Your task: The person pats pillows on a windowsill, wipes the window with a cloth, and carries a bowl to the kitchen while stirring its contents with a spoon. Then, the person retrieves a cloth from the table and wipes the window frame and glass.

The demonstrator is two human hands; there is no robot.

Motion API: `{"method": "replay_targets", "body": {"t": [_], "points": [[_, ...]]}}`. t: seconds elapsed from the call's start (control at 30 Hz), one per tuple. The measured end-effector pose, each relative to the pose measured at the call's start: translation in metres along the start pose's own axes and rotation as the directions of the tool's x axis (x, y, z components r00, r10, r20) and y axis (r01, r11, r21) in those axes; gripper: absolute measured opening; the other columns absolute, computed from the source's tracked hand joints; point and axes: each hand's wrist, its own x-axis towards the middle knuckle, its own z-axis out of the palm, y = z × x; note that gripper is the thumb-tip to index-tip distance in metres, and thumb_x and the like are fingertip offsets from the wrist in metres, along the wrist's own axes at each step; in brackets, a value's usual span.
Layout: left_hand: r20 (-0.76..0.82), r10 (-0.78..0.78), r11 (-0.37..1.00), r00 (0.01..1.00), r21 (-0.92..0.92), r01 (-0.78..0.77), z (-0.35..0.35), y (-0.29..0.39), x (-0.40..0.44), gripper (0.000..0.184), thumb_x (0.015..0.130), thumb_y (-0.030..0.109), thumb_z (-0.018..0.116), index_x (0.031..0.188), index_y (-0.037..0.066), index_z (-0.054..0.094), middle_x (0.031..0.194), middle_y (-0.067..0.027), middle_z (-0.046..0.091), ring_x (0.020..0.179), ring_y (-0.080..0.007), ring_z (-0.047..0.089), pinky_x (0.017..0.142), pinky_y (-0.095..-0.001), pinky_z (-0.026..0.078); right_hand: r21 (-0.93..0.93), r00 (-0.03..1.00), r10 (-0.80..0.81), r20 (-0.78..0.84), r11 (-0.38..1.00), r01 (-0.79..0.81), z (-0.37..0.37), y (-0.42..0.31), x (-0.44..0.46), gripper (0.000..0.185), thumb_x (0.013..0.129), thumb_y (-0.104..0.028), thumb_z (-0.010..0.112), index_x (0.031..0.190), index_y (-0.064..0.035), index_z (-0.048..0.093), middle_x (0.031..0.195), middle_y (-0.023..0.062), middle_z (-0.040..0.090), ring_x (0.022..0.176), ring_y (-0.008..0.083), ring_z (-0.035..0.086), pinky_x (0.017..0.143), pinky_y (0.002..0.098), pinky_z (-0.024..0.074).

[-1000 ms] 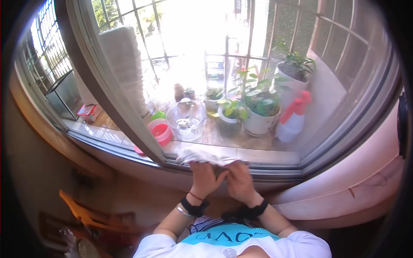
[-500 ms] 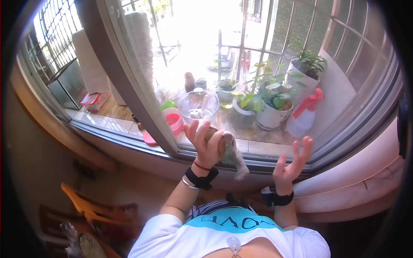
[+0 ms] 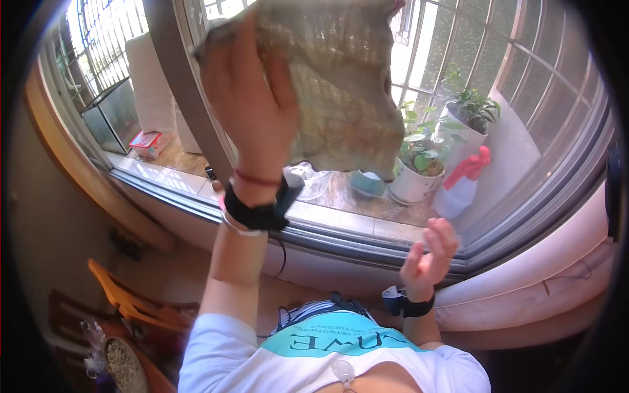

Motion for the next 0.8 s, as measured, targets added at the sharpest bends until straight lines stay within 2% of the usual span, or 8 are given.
{"method": "replay_targets", "body": {"t": [0.13, 0.23, 0.3, 0.43, 0.47, 0.63, 0.7, 0.8], "points": [[0.085, 0.095, 0.993, 0.992, 0.064, -0.101, 0.005, 0.023, -0.050, 0.074, 0.076, 0.035, 0.063, 0.130, -0.003, 0.029, 0.120, -0.0225, 0.040, 0.111, -0.0383, 0.036, 0.094, -0.0494, 0.025, -0.180, 0.996, 0.063, -0.055, 0.981, -0.072, -0.028, 0.030, -0.001, 0.030, 0.077, -0.004, 0.049, 0.106, -0.0020, 0.051, 0.113, 0.0168, 0.052, 0.109, 0.0334, 0.045, 0.093, 0.0433, 0.0348], [0.131, 0.031, 0.997, 0.991, 0.069, -0.040, 0.011, 0.026, -0.062, 0.086, 0.075, 0.044, 0.061, 0.131, -0.006, 0.021, 0.131, -0.0277, 0.026, 0.120, -0.0426, 0.026, 0.099, -0.0500, 0.018, -0.240, 0.984, 0.120, -0.133, 0.959, -0.150, -0.046, 0.047, -0.004, 0.033, 0.077, -0.005, 0.049, 0.110, -0.0018, 0.049, 0.121, 0.0171, 0.047, 0.115, 0.0337, 0.040, 0.096, 0.0441, 0.0302], [0.097, -0.084, 0.996, 0.992, -0.012, 0.086, 0.020, 0.027, -0.064, 0.088, 0.073, 0.054, 0.056, 0.131, -0.004, 0.026, 0.136, -0.0288, 0.021, 0.124, -0.0524, 0.014, 0.095, -0.0617, 0.015, -0.355, 0.978, 0.156, -0.138, 0.914, -0.196, -0.056, 0.056, -0.005, 0.037, 0.077, -0.006, 0.049, 0.114, -0.0011, 0.047, 0.126, 0.0175, 0.043, 0.119, 0.0348, 0.036, 0.099, 0.0455, 0.0273], [0.363, -0.119, 0.990, 0.924, -0.024, 0.137, 0.027, 0.025, -0.087, 0.059, 0.082, 0.027, 0.053, 0.126, -0.004, 0.032, 0.134, -0.0236, 0.029, 0.122, -0.0422, 0.031, 0.100, -0.0482, 0.024, -0.460, 0.980, 0.160, -0.119, 0.866, -0.197, -0.075, 0.066, -0.003, 0.043, 0.077, -0.007, 0.048, 0.120, -0.0004, 0.044, 0.130, 0.0183, 0.039, 0.123, 0.0372, 0.032, 0.101, 0.0474, 0.0235], [-0.019, -0.010, 0.994, 1.000, 0.104, 0.012, 0.030, 0.046, -0.062, 0.026, 0.083, 0.016, 0.051, 0.102, -0.001, 0.053, 0.076, -0.0154, 0.059, 0.073, -0.0350, 0.056, 0.071, -0.0403, 0.043, -0.465, 0.982, 0.158, -0.105, 0.865, -0.189, -0.080, 0.070, -0.003, 0.046, 0.077, -0.007, 0.048, 0.122, -0.0002, 0.042, 0.132, 0.0186, 0.037, 0.124, 0.0384, 0.029, 0.102, 0.0479, 0.0214], [0.173, -0.089, 0.823, 0.981, -0.542, 0.170, 0.060, 0.107, -0.055, 0.018, 0.080, 0.011, 0.052, 0.095, 0.002, 0.050, 0.112, -0.0170, 0.051, 0.106, -0.0317, 0.048, 0.090, -0.0433, 0.037, -0.461, 0.983, 0.161, -0.084, 0.869, -0.181, -0.096, 0.091, 0.005, 0.050, 0.078, -0.008, 0.048, 0.126, 0.0007, 0.039, 0.135, 0.0197, 0.033, 0.127, 0.0410, 0.024, 0.104, 0.0487, 0.0170], [0.131, 0.319, 0.942, 0.939, -0.149, -0.300, 0.041, 0.123, -0.034, 0.025, 0.077, 0.008, 0.052, 0.101, 0.002, 0.047, 0.122, -0.0146, 0.043, 0.116, -0.0318, 0.040, 0.097, -0.0435, 0.030, -0.467, 0.990, 0.103, -0.096, 0.874, -0.136, -0.097, 0.095, 0.009, 0.050, 0.079, -0.008, 0.048, 0.127, 0.0011, 0.038, 0.135, 0.0202, 0.033, 0.127, 0.0416, 0.023, 0.104, 0.0490, 0.0160], [0.037, 0.260, 0.948, 0.965, -0.201, -0.248, 0.041, 0.101, -0.020, 0.041, 0.073, 0.007, 0.054, 0.112, 0.000, 0.044, 0.121, -0.0140, 0.045, 0.114, -0.0318, 0.041, 0.097, -0.0399, 0.030, -0.482, 0.995, 0.050, -0.086, 0.872, -0.085, -0.100, 0.109, 0.005, 0.049, 0.082, -0.012, 0.046, 0.128, 0.0009, 0.037, 0.135, 0.0205, 0.033, 0.127, 0.0420, 0.022, 0.104, 0.0494, 0.0152]]}}
